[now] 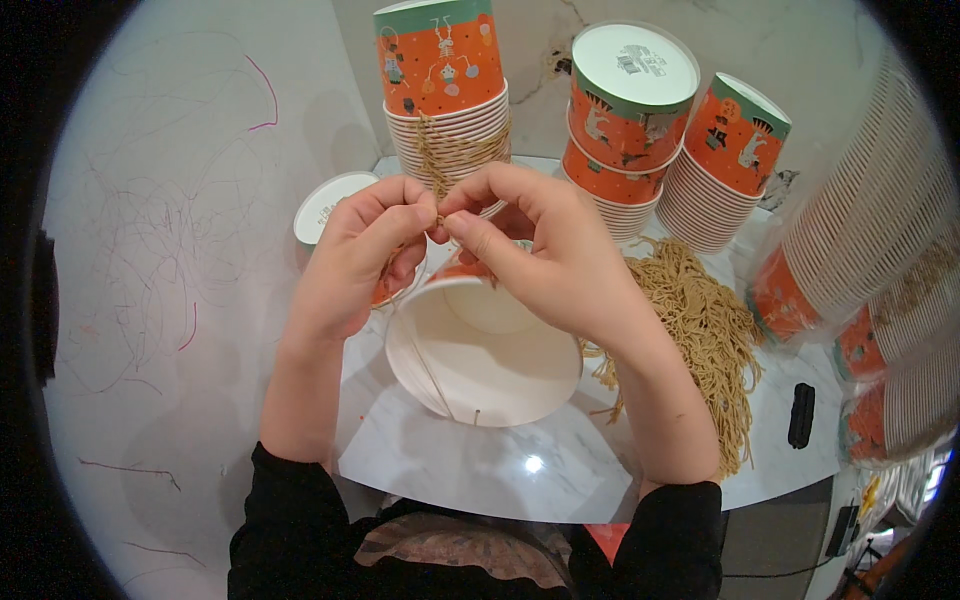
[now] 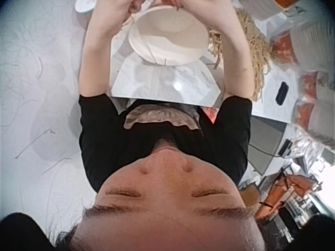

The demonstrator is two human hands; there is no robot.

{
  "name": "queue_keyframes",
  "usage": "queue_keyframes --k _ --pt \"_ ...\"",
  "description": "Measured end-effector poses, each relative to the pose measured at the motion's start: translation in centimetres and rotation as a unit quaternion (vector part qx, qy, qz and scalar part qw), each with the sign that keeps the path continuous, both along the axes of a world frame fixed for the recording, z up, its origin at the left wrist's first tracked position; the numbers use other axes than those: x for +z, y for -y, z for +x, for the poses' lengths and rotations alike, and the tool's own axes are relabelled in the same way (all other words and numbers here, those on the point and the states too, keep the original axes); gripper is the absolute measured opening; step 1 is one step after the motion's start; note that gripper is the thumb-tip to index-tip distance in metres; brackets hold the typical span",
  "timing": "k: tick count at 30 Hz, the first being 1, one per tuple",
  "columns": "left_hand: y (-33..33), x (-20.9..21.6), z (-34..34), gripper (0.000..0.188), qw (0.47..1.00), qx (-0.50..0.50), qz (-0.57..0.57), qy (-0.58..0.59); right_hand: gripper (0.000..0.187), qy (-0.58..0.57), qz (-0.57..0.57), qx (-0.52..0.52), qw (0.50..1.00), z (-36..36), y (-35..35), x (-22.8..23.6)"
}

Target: Threading a thin rope through holes in paper cups and tying knots.

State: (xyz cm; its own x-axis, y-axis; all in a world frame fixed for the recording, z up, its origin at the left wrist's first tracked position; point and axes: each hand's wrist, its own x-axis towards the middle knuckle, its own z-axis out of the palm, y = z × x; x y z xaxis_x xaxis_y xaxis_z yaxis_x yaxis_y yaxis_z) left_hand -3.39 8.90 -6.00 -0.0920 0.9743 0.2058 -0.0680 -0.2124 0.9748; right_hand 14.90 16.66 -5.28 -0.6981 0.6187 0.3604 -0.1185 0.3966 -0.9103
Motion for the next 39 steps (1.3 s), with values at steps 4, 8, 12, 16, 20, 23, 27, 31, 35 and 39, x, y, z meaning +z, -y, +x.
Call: queue_keyframes --k 4,8,12,16,20,23,27,31,35,39 --pt "0.0 -0.1 0.1 0.016 1.0 -0.015 -0.008 -0.013 0.014 -0.01 0.081 -0.029 0.996 -0.1 -0.6 -0.8" --pt "0.3 0.0 0.5 0.015 0.999 -0.01 0.003 -0.031 0.016 -0.012 0.096 -0.054 0.994 0.0 -0.3 -0.6" --pt "0.7 0.4 1.1 0.015 0.999 -0.003 0.022 -0.046 0.018 0.014 0.138 -0.075 0.988 0.2 0.1 -0.2" --pt "1.2 0.9 1.5 0.013 0.996 0.015 0.027 -0.08 0.017 0.008 0.13 -0.079 0.988 0.3 0.2 -0.3" --pt "1.4 1.0 1.3 0.012 0.996 0.018 0.029 -0.078 0.016 -0.022 0.071 -0.057 0.996 0.2 0.4 -0.3" --pt "1.6 0.9 1.2 0.012 0.997 0.007 0.029 -0.067 0.015 -0.031 0.039 -0.041 0.998 0.1 0.4 -0.2" --pt "1.6 0.9 1.1 0.011 0.997 0.011 0.04 -0.072 0.013 -0.024 0.014 -0.032 0.999 0.3 0.4 0.1" --pt "1.9 1.2 1.0 0.01 0.995 0.011 0.047 -0.086 0.012 -0.034 0.019 -0.025 0.999 0.2 0.5 0.1" --pt "2.1 1.5 1.3 0.012 0.995 0.02 0.047 -0.086 0.012 -0.031 0.036 -0.022 0.999 0.4 0.4 0.4" --pt "2.5 2.0 0.8 0.017 0.998 0.007 0.021 -0.059 0.01 -0.052 0.041 0.02 0.998 0.0 0.3 0.2"
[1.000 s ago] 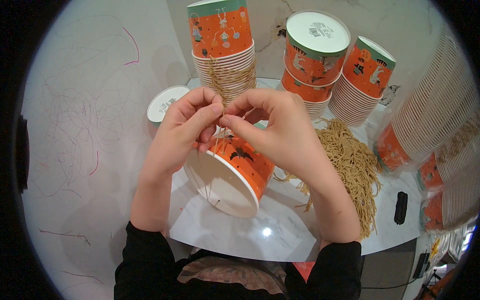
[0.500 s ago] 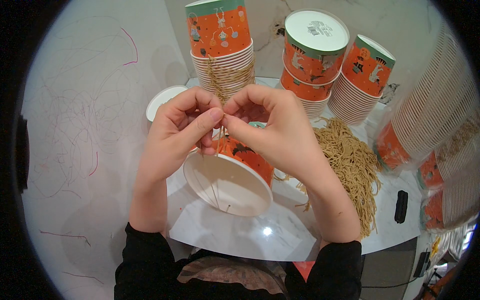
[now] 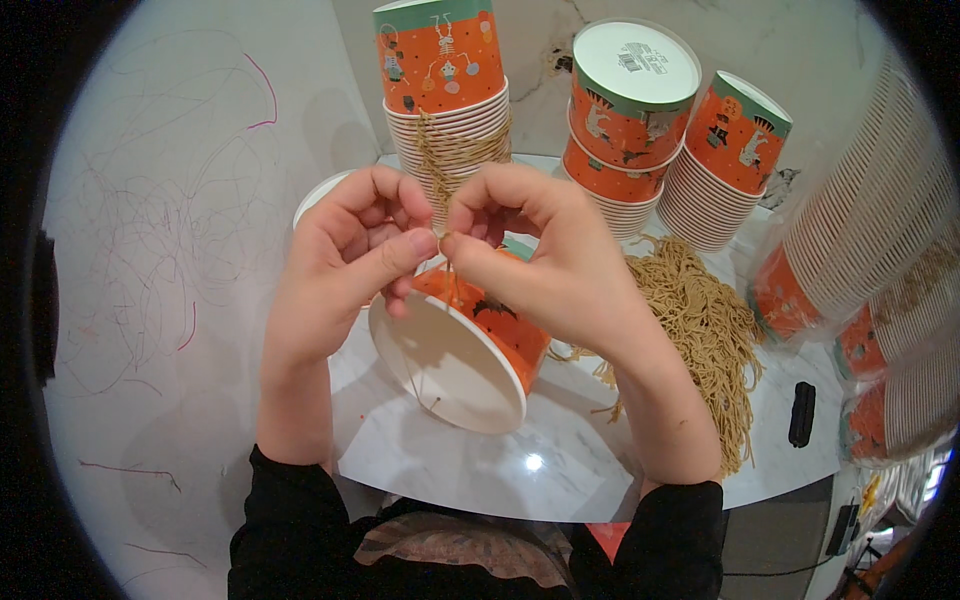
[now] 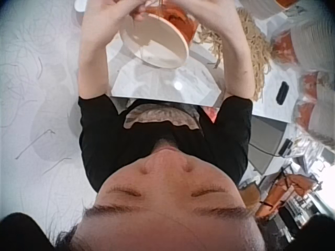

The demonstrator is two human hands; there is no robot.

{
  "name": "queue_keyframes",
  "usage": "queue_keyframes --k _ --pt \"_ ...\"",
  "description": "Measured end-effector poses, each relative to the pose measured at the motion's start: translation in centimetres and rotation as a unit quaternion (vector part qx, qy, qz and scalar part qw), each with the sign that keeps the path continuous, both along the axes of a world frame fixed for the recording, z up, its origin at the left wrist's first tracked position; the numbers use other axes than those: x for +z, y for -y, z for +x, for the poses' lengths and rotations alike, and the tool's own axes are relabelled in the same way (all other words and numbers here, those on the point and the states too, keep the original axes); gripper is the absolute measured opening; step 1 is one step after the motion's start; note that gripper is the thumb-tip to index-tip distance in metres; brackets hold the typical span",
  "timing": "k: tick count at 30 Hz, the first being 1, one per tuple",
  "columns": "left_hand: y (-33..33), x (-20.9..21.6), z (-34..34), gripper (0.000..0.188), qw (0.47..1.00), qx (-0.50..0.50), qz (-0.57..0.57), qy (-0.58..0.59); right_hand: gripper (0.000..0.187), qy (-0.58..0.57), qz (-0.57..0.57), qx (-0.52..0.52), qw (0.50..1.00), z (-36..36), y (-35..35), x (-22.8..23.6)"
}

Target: Threading a thin rope through holes in paper cups and tying knots.

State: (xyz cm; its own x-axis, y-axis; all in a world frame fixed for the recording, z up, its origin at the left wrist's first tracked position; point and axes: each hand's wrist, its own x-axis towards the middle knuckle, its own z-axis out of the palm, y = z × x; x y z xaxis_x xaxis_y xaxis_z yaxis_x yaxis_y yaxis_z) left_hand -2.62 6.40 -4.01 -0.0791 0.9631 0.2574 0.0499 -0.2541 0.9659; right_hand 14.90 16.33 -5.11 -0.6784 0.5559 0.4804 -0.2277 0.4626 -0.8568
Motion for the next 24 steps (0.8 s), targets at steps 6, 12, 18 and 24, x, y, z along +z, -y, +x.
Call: queue_keyframes --k 6,12,18,24 --pt "-0.9 -0.6 -0.6 0.021 0.996 -0.042 0.006 0.082 0.01 0.016 0.033 0.022 0.999 0.1 -0.5 -0.4" --pt "-1.0 -0.8 -0.8 0.02 0.985 -0.063 -0.034 0.155 0.01 0.053 -0.009 0.043 0.998 0.5 -0.7 -0.1" --pt "-0.8 -0.4 -3.0 0.024 0.958 -0.079 0.008 0.276 0.012 0.076 -0.011 0.075 0.994 0.3 -1.6 -0.6" --pt "-1.8 -0.9 -3.8 0.009 0.907 -0.165 0.087 0.378 0.011 0.094 -0.043 0.105 0.989 0.8 -2.6 -0.9"
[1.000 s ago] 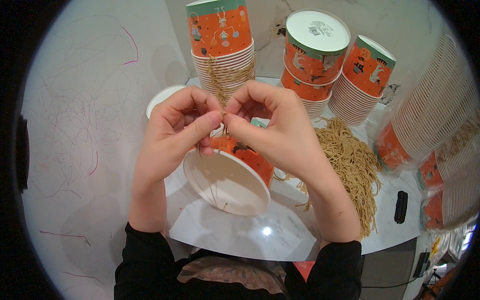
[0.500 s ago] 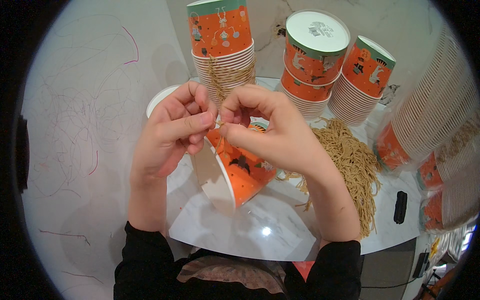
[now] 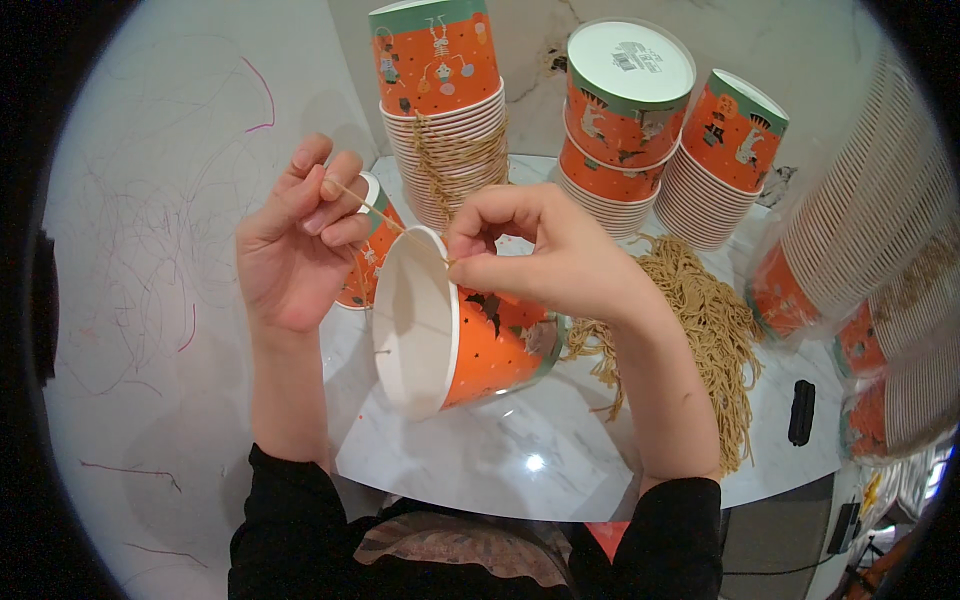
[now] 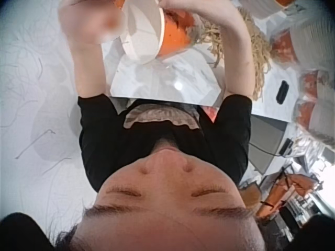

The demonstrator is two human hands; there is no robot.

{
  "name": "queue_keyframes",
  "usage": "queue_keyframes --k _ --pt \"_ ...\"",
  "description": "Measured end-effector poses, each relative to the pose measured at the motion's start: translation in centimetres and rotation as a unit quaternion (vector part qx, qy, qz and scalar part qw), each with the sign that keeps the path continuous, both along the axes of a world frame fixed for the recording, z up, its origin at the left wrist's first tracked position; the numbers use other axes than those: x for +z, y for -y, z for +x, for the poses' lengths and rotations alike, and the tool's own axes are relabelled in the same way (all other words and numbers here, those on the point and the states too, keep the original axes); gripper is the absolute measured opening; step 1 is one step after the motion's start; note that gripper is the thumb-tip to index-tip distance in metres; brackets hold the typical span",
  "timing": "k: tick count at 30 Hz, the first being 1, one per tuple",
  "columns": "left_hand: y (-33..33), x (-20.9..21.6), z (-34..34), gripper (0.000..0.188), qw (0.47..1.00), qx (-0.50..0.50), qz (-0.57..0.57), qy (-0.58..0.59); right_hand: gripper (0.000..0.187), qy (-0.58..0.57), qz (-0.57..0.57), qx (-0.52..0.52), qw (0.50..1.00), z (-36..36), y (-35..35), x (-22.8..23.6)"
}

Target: Threading a thin rope through holes in paper cups and tying knots.

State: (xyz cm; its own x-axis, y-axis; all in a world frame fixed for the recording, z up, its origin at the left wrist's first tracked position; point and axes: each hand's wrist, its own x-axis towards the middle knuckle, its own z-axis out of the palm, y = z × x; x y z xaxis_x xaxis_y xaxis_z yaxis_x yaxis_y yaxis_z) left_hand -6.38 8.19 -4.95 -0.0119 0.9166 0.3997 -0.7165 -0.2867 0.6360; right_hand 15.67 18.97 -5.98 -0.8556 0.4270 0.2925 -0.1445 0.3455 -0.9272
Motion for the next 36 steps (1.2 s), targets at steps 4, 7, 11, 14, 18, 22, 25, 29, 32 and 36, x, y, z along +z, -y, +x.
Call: queue_keyframes --k 4,7,11,14,18,22,25,29,32,36 --pt "-0.3 -0.2 -0.1 0.01 0.999 -0.01 -0.001 0.032 0.009 -0.011 -0.033 0.011 0.999 -0.3 -0.5 -0.2" --pt "-0.9 -0.9 -0.7 0.009 0.997 -0.025 -0.009 0.079 0.007 0.004 -0.052 0.024 0.998 -0.5 -0.7 -0.2" --pt "-1.4 -1.4 -0.9 0.004 0.984 -0.02 -0.082 0.156 0.007 -0.002 -0.072 0.025 0.997 -0.9 -1.1 -1.1" --pt "-1.6 -1.7 -1.2 0.002 0.977 -0.005 -0.113 0.182 0.007 0.0 -0.079 0.025 0.997 -1.1 -1.2 -1.2" --pt "-1.6 -1.5 -1.1 0.003 0.969 0.02 -0.153 0.193 0.007 0.006 -0.075 0.018 0.997 -1.2 -1.1 -1.3" --pt "-1.9 -1.8 -1.7 0.005 0.974 0.001 -0.148 0.169 0.008 0.007 -0.058 0.015 0.998 -1.2 -1.2 -1.5" --pt "-1.6 -1.5 -1.9 0.006 0.98 -0.006 -0.137 0.145 0.01 0.013 -0.058 0.005 0.998 -1.4 -1.1 -1.5" --pt "-0.5 0.4 -0.8 0.011 0.99 0.05 -0.128 -0.022 0.009 0.022 -0.043 -0.012 0.999 -0.9 -1.0 -1.1" --pt "0.1 0.3 0.7 0.03 0.956 0.106 -0.094 -0.256 0.01 0.03 -0.039 -0.028 0.998 -0.8 -0.9 -0.7" --pt "0.8 0.8 1.8 0.055 0.857 0.099 -0.082 -0.499 0.011 0.05 0.006 -0.04 0.998 -0.2 -1.4 -0.8"
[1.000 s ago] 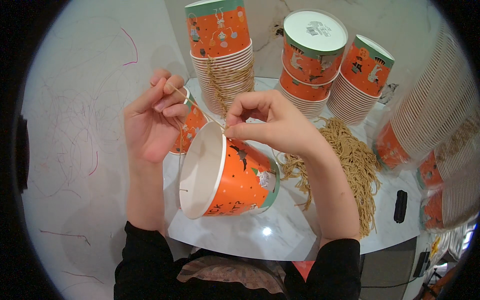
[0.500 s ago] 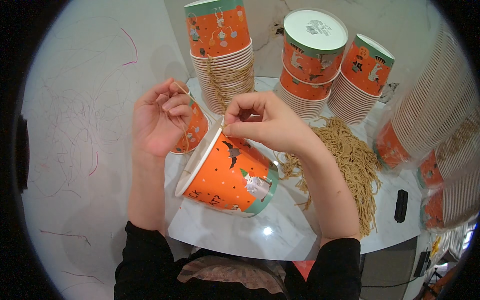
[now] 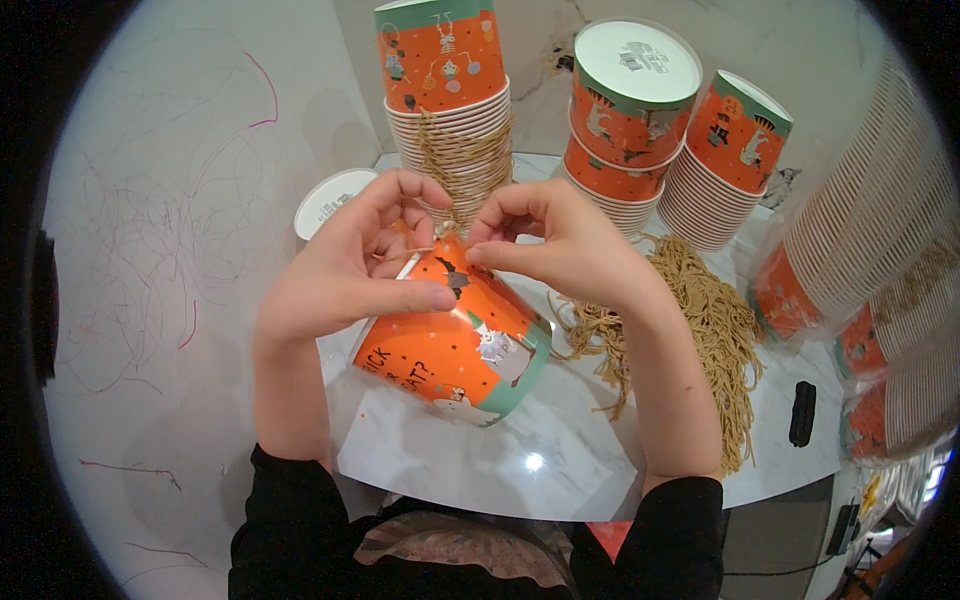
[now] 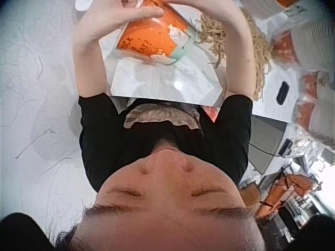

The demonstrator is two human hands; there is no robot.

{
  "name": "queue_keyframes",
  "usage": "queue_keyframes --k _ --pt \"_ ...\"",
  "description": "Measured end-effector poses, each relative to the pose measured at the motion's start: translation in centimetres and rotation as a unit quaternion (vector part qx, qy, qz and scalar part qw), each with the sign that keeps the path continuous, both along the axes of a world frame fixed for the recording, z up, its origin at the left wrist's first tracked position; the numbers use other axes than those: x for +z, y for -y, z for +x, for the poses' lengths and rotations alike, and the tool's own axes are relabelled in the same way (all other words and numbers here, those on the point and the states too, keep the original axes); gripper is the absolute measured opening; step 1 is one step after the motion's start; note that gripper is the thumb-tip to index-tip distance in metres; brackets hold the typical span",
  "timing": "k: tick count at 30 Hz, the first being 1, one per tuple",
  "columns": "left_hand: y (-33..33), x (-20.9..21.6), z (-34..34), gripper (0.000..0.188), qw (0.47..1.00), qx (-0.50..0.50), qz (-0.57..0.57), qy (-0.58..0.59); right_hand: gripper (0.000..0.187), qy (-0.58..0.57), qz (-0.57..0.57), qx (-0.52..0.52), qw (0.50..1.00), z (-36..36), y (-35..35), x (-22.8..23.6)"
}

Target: Threading a thin rope through holes in paper cups and tying knots.

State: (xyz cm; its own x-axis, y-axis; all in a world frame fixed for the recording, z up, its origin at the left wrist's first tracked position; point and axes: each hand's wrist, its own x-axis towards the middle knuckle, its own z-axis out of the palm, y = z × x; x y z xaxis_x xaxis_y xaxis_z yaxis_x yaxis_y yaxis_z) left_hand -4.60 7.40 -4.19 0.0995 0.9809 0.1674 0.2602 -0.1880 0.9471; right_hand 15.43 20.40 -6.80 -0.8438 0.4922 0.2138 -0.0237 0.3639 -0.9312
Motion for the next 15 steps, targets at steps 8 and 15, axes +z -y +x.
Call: queue_keyframes --k 8,15 --pt "-0.8 -1.4 -0.6 0.054 0.997 0.024 0.044 -0.054 0.029 0.088 0.167 -0.064 0.98 0.9 0.2 0.3" --pt "-1.0 -0.9 0.9 0.04 0.947 0.117 0.28 0.107 0.06 0.21 0.206 -0.229 0.928 3.4 -0.9 1.8"
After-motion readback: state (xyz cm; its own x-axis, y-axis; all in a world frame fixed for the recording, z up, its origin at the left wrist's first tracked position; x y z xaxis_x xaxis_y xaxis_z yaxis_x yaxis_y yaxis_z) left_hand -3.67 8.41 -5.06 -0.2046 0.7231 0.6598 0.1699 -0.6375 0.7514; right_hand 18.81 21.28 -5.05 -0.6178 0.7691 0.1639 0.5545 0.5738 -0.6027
